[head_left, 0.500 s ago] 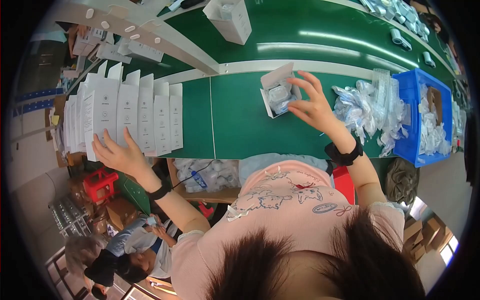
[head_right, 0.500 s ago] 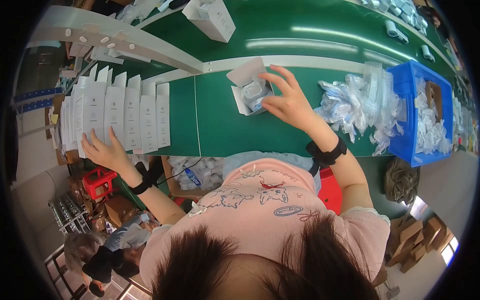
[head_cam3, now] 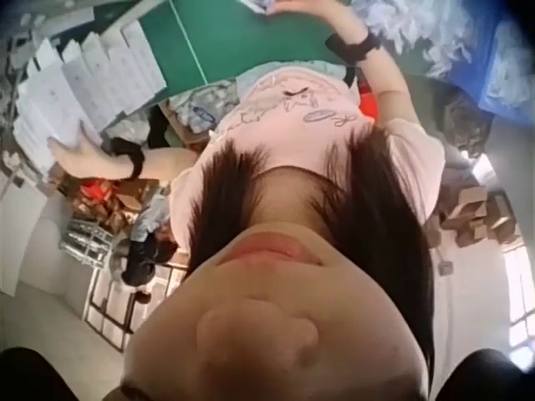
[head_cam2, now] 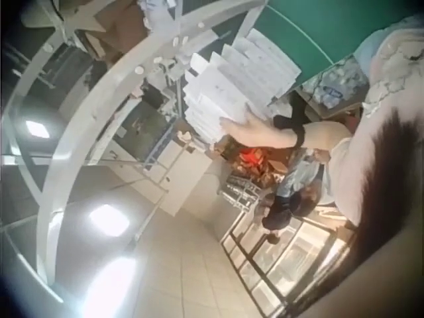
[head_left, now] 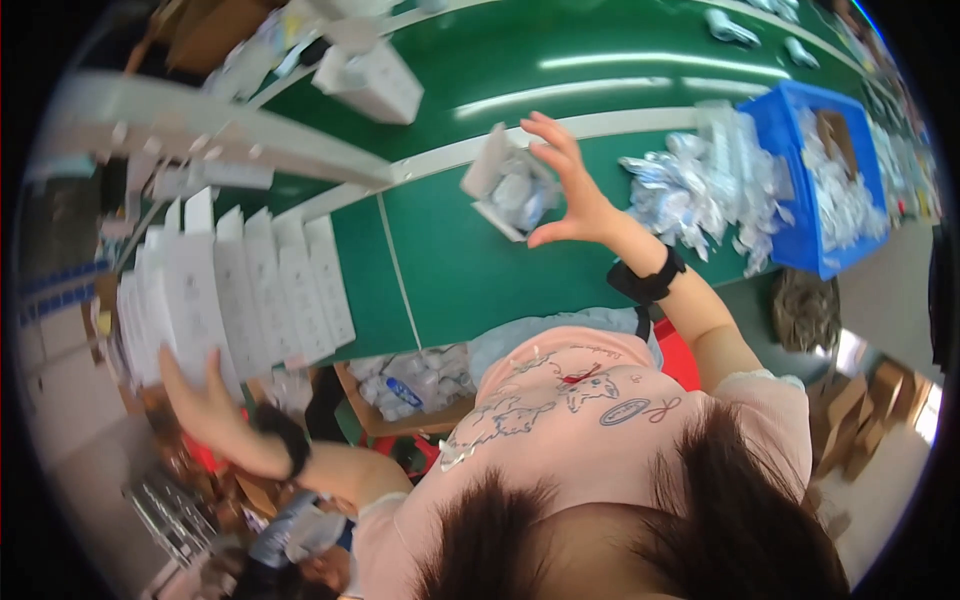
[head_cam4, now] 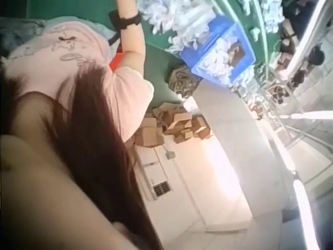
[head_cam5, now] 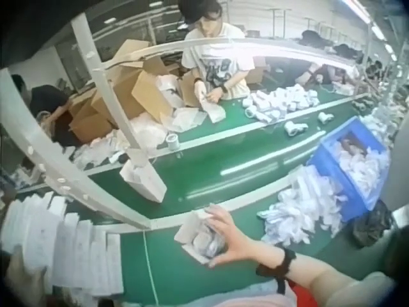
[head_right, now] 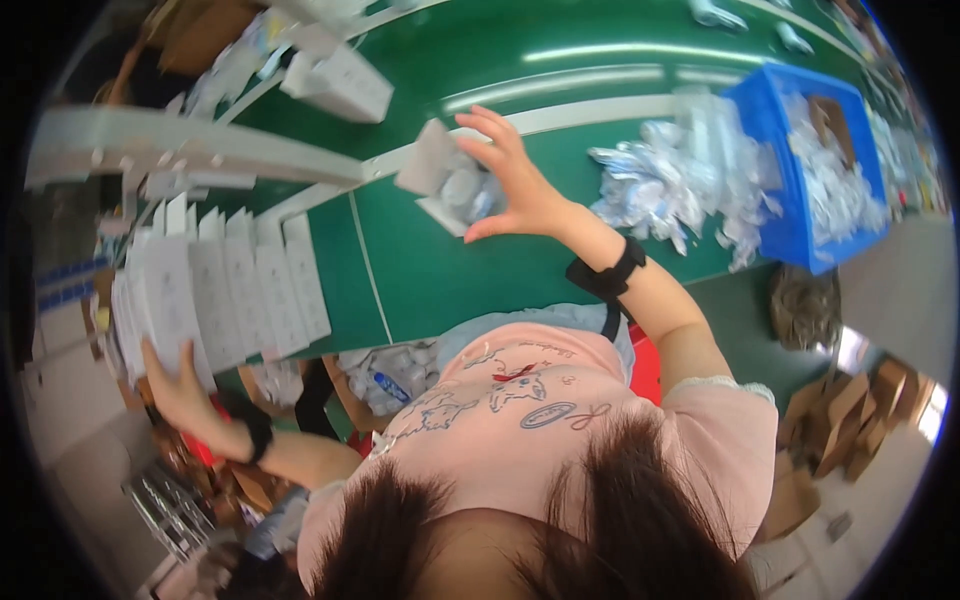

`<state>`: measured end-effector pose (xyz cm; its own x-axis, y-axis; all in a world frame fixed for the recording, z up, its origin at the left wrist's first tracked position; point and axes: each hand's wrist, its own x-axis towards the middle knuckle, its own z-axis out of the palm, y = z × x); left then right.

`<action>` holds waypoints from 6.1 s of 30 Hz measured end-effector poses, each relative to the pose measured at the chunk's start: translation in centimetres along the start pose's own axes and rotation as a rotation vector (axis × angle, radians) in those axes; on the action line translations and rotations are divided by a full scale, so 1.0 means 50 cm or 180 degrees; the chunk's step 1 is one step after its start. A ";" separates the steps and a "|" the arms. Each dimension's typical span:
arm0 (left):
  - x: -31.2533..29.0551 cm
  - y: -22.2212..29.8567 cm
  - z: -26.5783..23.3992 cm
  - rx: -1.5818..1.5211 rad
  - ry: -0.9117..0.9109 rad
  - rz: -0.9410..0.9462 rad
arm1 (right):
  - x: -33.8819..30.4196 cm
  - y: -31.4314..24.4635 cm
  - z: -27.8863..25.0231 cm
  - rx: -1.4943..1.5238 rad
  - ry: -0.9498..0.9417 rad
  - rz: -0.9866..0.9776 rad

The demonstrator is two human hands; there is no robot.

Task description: The person packs handheld fans by placing them into bubble wrap bags, inserting the bagged fans and instruction manuals into cardboard boxes, and stacking the finished boxes on the table.

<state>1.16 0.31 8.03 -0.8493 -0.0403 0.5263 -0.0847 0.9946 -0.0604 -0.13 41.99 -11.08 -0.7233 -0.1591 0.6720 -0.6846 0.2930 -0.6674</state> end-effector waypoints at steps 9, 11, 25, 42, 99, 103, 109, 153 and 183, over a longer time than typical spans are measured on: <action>-0.175 0.261 0.174 -0.2452 -0.1920 -0.0085 | -0.047 0.064 0.004 0.1405 -0.0131 0.1927; -0.243 0.295 0.237 -0.1542 -0.1444 0.0454 | -0.001 0.084 -0.018 0.1328 -0.0268 0.2373; -0.205 0.346 0.475 -0.2314 -0.2732 0.0512 | 0.085 0.351 -0.208 -0.0130 0.1403 0.1585; -0.115 0.574 0.304 -0.3918 -0.1808 0.1837 | -0.232 0.264 -0.445 -0.3705 -0.0333 0.4332; -0.155 0.586 0.274 -0.3776 -0.1241 0.0512 | -0.098 0.106 -0.349 -0.0070 0.1334 0.2463; -0.130 0.593 0.283 -0.3743 -0.1828 0.0044 | -0.018 -0.028 -0.207 0.0566 0.1250 0.1180; -0.127 0.596 0.314 -0.4185 -0.1749 0.0054 | -0.021 -0.031 -0.121 -0.0709 -0.0645 0.0072; -0.097 0.216 0.062 -0.1700 -0.2358 0.0362 | 0.132 0.420 -0.276 -0.0468 0.1661 0.1960; -0.172 0.392 0.392 -0.4753 -0.3076 -0.0408 | 0.261 0.260 -0.002 -0.0090 0.0345 0.0871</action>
<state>-3.43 18.27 -14.30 -0.8965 0.3931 -0.2042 -0.1368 0.1928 0.9716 -18.46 43.81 -10.92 -0.8657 0.0306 0.4996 -0.4615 0.3375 -0.8204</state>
